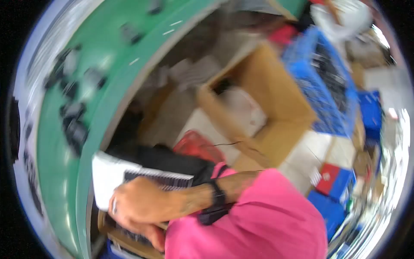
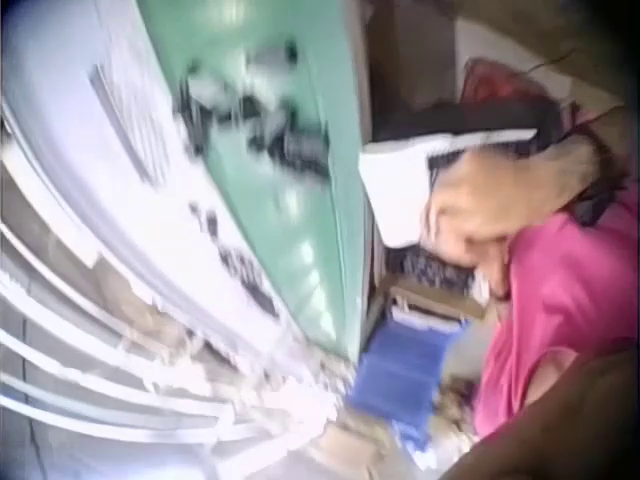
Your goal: Assembling small electronic components by snapping together plastic housing and internal parts, then sorting them into containers.
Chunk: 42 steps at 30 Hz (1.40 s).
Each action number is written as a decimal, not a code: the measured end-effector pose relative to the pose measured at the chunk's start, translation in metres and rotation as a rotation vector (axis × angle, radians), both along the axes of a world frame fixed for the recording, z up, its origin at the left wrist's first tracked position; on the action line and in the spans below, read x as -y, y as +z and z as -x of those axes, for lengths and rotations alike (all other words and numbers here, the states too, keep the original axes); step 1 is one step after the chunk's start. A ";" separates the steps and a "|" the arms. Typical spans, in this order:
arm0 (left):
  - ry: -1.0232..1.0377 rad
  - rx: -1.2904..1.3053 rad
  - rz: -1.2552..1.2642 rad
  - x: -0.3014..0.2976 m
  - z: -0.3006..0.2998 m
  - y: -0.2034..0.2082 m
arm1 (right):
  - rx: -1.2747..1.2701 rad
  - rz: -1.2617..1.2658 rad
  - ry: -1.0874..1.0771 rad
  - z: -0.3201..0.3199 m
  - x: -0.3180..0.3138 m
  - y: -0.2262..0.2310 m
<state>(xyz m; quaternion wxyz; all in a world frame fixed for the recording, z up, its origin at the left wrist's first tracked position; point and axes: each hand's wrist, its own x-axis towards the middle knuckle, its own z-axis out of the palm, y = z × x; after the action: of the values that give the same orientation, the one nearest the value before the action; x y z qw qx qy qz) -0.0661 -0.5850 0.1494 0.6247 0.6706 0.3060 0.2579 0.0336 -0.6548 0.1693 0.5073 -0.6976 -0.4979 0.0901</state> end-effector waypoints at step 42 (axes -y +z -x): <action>0.028 -0.042 0.322 -0.016 0.016 0.022 | -0.605 0.259 0.003 -0.013 -0.015 0.023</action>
<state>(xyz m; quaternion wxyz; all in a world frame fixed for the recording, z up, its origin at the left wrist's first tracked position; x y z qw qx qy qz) -0.0819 -0.5693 0.1711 0.7138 0.5629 0.3656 0.2000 0.0462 -0.6393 0.1920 0.5390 -0.6974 -0.3101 0.3564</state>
